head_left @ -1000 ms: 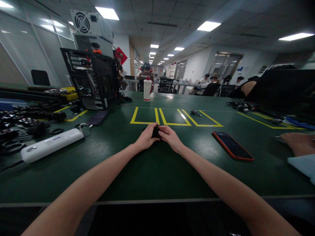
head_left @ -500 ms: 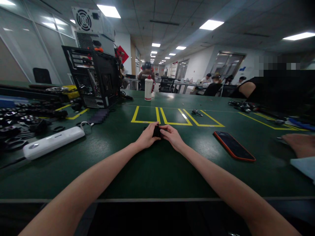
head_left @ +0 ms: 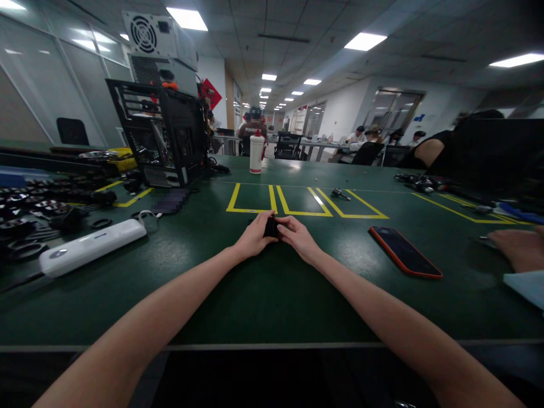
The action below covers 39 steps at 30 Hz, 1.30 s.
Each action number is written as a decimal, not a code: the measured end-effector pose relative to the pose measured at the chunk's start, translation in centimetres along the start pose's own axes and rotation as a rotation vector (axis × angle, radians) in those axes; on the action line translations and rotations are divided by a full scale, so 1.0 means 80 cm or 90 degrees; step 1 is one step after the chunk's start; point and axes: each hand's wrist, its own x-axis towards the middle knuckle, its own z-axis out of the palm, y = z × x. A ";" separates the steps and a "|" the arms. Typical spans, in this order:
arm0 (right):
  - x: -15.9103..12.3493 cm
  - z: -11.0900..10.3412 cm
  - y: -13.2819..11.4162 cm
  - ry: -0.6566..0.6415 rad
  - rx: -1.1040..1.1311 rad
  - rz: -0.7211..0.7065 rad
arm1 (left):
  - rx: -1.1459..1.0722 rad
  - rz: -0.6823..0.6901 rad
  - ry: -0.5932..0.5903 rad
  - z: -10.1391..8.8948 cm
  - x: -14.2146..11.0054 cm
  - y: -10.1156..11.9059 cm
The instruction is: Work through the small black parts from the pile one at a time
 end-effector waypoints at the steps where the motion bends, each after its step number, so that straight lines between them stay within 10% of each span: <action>1: 0.001 0.000 0.001 0.005 0.001 0.003 | 0.000 -0.001 0.000 0.000 0.000 0.000; 39: 0.011 -0.006 0.006 -0.013 0.058 0.054 | -0.016 0.003 0.008 0.005 0.001 -0.009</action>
